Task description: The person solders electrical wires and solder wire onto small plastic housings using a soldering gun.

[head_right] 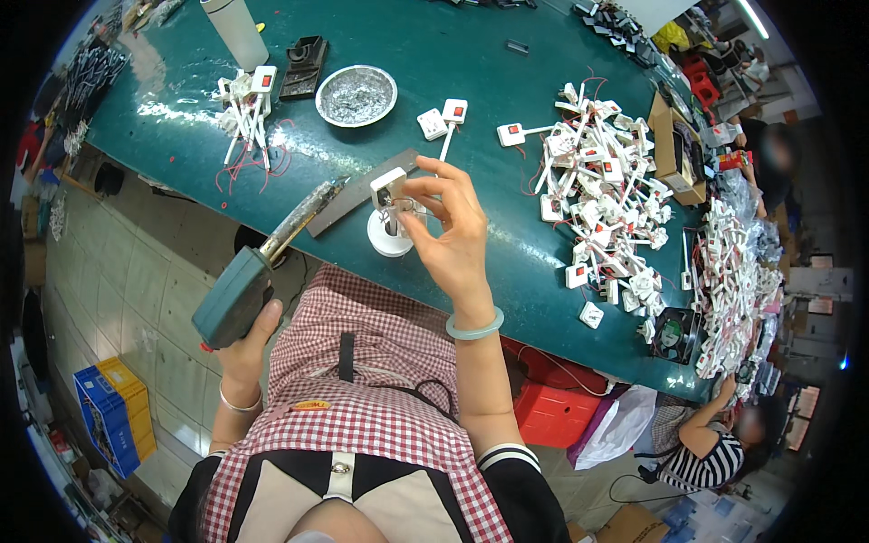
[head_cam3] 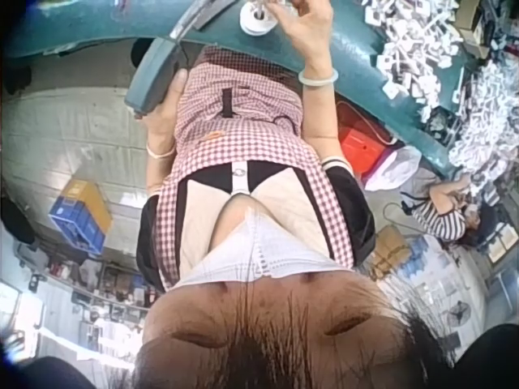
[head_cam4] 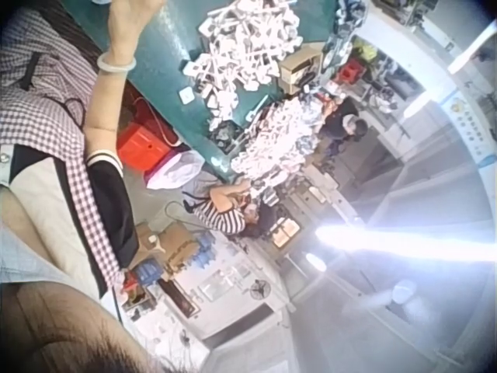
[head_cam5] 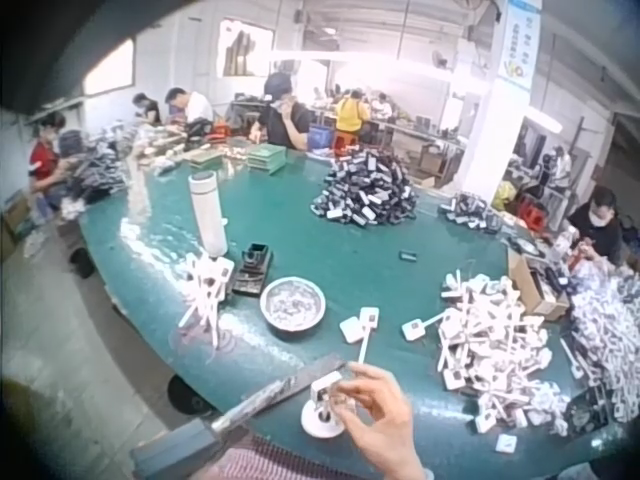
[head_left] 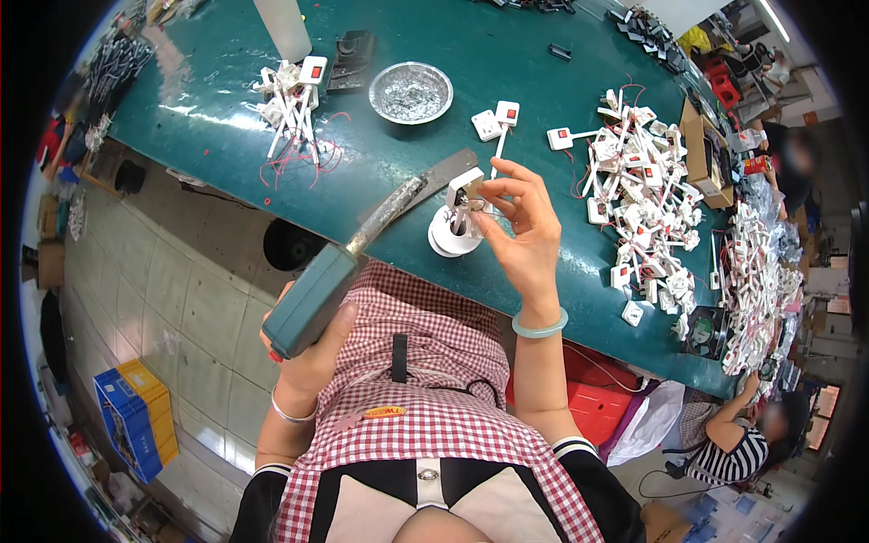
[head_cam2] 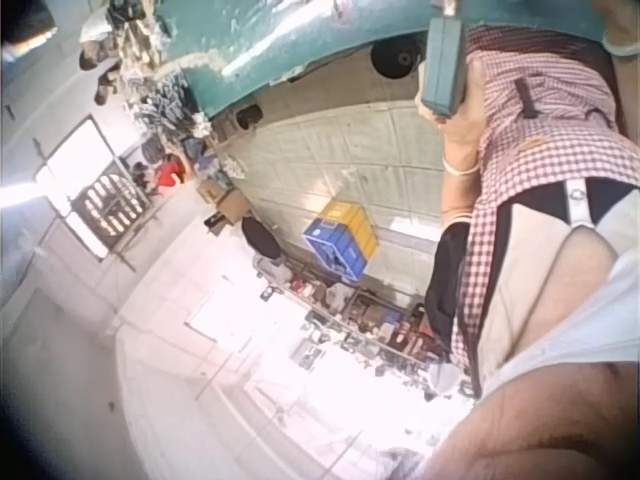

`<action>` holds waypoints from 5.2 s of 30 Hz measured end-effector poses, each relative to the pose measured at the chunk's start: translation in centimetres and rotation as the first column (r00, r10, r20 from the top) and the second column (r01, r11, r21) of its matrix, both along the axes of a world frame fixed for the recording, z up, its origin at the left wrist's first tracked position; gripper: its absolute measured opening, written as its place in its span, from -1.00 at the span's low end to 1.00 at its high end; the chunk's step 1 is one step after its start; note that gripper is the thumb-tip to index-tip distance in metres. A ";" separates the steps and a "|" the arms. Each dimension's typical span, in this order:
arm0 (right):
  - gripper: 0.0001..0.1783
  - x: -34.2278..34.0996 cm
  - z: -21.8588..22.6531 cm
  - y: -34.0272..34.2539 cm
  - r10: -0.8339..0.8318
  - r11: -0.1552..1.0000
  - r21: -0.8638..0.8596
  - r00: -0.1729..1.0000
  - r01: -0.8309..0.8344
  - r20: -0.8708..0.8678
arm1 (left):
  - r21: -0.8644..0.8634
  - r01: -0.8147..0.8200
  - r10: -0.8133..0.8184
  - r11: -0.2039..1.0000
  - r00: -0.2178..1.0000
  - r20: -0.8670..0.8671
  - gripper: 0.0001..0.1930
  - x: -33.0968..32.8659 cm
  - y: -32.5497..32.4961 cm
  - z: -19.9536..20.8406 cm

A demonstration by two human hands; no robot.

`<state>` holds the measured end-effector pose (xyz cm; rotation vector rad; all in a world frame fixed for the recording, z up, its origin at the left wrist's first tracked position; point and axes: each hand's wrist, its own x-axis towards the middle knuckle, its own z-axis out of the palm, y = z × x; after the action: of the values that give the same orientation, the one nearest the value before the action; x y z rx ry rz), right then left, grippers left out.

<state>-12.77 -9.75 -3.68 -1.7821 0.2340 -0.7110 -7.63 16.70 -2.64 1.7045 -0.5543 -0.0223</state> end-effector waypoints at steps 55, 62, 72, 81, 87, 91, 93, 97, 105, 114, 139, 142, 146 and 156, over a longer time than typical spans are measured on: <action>-0.88 -0.2 2.5 0.5 -0.116 0.912 -0.397 0.993 0.107 -0.001 | -0.359 0.011 -0.163 0.933 0.905 -0.393 -0.60 3.6 -8.8 -0.4; -0.86 0.1 2.1 0.7 -0.134 0.878 -0.459 0.990 0.138 0.041 | -0.284 -0.036 -0.081 0.958 0.918 -0.387 -0.66 1.7 -5.4 -0.3; -0.84 0.5 1.6 1.0 -0.188 0.846 -0.497 0.980 0.193 0.059 | -0.037 0.072 -0.076 0.997 0.990 -0.121 -0.72 0.8 -1.7 0.0; -0.82 0.6 1.6 1.2 -0.206 0.833 -0.516 0.977 0.202 0.050 | 0.047 0.134 -0.134 0.990 0.991 -0.016 -0.77 1.3 -1.6 0.9; -0.82 0.5 1.7 1.1 -0.203 0.832 -0.520 0.978 0.195 0.041 | 0.118 0.168 -0.176 0.979 0.982 0.062 -0.78 1.7 -1.8 1.3; -0.82 0.5 1.6 1.1 -0.204 0.835 -0.516 0.978 0.191 0.031 | 0.133 0.172 -0.184 0.976 0.980 0.080 -0.79 1.8 -1.9 1.3; -0.84 0.5 1.5 0.9 -0.205 0.820 -0.540 0.978 0.191 0.035 | 0.141 0.184 -0.196 0.973 0.978 0.074 -0.79 1.9 -1.9 1.5; -0.86 0.4 1.6 0.8 -0.201 0.809 -0.560 0.979 0.178 0.021 | 0.149 0.197 -0.210 0.969 0.975 0.075 -0.79 2.1 -1.9 1.5; -0.87 0.4 1.5 0.8 -0.203 0.816 -0.552 0.979 0.173 0.007 | 0.134 0.180 -0.194 0.974 0.976 0.098 -0.80 1.8 -1.6 1.5; -0.87 0.5 1.6 0.8 -0.202 0.811 -0.558 0.979 0.175 0.013 | 0.096 0.131 -0.143 0.987 0.981 0.128 -0.79 1.6 -1.3 1.3; -0.84 0.7 1.7 1.1 -0.209 0.830 -0.525 0.978 0.189 0.023 | 0.052 0.126 -0.129 0.991 0.989 0.067 -0.75 1.4 -0.7 0.3; -0.84 0.6 1.7 1.1 -0.210 0.829 -0.526 0.977 0.191 0.024 | 0.060 0.124 -0.129 0.990 0.989 0.074 -0.75 1.4 -0.8 0.6; -0.84 0.6 1.7 1.1 -0.212 0.832 -0.521 0.977 0.189 0.017 | 0.045 0.111 -0.114 0.993 0.992 0.059 -0.74 1.3 -0.8 0.5; -0.84 0.6 1.6 1.0 -0.219 0.826 -0.532 0.976 0.188 0.005 | 0.043 0.105 -0.107 0.994 0.992 0.062 -0.73 1.3 -0.6 0.3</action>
<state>-12.16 -8.73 -2.04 -2.3341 0.2882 -0.9452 -6.35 16.07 -2.30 1.7178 -0.6962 -0.0553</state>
